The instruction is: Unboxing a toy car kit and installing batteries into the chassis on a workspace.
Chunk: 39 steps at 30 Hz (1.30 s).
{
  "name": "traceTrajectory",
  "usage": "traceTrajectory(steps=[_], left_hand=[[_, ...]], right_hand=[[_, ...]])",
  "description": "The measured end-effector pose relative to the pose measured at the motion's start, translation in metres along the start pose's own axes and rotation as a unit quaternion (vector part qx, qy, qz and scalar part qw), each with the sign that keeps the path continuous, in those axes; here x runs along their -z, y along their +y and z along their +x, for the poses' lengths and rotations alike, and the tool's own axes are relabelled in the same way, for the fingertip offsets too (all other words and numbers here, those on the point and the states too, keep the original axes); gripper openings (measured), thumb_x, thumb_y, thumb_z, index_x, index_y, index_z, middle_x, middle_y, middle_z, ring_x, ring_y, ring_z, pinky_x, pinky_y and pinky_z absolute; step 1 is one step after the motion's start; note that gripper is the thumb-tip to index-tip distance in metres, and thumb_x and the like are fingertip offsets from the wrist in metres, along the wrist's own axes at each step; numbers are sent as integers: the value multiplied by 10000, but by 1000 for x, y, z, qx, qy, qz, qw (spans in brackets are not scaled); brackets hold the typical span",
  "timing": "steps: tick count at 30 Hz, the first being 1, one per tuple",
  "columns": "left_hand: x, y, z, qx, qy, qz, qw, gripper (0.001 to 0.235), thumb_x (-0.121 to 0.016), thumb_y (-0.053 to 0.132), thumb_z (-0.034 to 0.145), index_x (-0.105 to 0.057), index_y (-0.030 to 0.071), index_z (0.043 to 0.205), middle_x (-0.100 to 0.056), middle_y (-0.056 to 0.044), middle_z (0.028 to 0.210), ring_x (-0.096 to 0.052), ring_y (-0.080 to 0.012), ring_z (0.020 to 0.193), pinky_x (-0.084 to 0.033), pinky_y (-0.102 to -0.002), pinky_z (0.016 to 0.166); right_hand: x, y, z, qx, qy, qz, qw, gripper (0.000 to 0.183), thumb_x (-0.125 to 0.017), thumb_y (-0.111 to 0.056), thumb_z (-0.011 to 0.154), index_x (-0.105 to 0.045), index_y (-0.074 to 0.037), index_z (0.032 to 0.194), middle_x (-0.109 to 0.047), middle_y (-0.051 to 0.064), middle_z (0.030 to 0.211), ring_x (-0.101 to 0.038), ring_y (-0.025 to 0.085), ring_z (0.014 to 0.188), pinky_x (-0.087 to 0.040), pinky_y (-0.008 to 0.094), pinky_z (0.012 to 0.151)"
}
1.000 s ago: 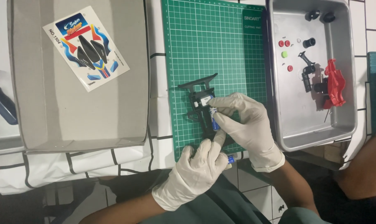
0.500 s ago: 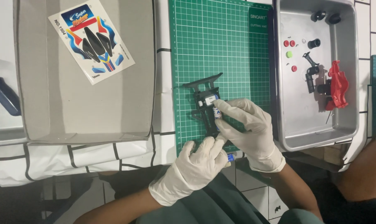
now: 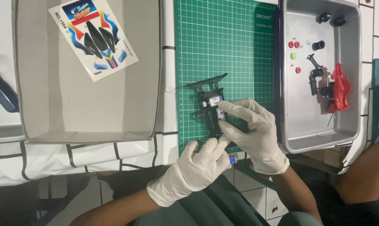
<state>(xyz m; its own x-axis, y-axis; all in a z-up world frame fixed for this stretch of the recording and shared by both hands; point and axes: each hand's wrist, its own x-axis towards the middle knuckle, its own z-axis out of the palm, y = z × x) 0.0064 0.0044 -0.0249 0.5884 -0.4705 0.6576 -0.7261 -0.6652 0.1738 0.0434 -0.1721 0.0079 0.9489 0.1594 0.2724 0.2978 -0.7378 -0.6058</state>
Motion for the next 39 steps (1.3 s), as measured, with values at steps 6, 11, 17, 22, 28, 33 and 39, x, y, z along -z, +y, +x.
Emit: traceTrajectory(steps=[6, 11, 17, 22, 28, 33, 39], left_hand=[[1, -1, -1, 3, -17, -31, 999, 257, -585, 231, 988, -468, 187, 763, -735, 23, 1116, -513, -110, 795, -412, -271, 693], [-1, -2, -4, -13, -18, -23, 999, 165, -549, 155, 984, -489, 184, 833, -735, 3, 1157, -547, -130, 871, -426, -291, 728], [0, -4, -5, -21, -27, 2, 999, 270, -595, 325, 1050, -471, 197, 847, -736, 9, 1190, -546, -98, 886, -421, -272, 744], [-6, -2, -10, -14, -24, -18, 999, 260, -618, 354, 1055, -497, 200, 883, -720, 12, 1167, -559, -99, 892, -424, -291, 751], [-3, -3, -10, -21, -27, -22, 999, 259, -599, 340, 1058, -495, 206, 864, -677, 50, 999, -505, -114, 835, -394, -292, 731], [3, -4, -7, -23, -26, -44, 998, 116, -603, 138, 970, -536, 171, 881, -652, 2, 994, -551, -143, 904, -407, -293, 744], [-2, 0, -9, -20, -34, -22, 999, 198, -556, 210, 1049, -490, 177, 866, -504, 37, 826, -454, -136, 785, -337, -282, 686]], right_hand=[[0, 0, 0, -8, -7, -23, 1000, 399, -816, 9, 810, -735, -185, 1149, -717, -17, 981, -674, 112, 844, -553, 228, 749], [2, 2, 2, 12, -29, 32, 999, 438, -787, 48, 852, -602, -129, 1208, -740, 23, 1063, -674, 166, 861, -588, 255, 797], [3, 13, -3, 14, -43, 127, 991, 435, -816, 7, 879, -639, -169, 1236, -731, 52, 1197, -651, 155, 963, -602, 278, 881], [4, 1, 4, -10, -41, 126, 991, 355, -823, -35, 875, -690, -97, 1198, -716, 63, 1055, -684, 179, 950, -590, 280, 867], [5, -7, 3, -62, -52, 139, 987, 374, -825, -21, 853, -693, -101, 1193, -688, 44, 1064, -675, 172, 1003, -587, 276, 923], [5, -10, 4, -34, -47, 94, 994, 411, -797, 22, 848, -667, -129, 1208, -662, 26, 1008, -659, 169, 942, -568, 283, 876], [9, -7, 6, -29, -59, 150, 986, 333, -788, -3, 867, -676, -75, 1172, -705, 94, 1068, -671, 198, 980, -605, 274, 872]])
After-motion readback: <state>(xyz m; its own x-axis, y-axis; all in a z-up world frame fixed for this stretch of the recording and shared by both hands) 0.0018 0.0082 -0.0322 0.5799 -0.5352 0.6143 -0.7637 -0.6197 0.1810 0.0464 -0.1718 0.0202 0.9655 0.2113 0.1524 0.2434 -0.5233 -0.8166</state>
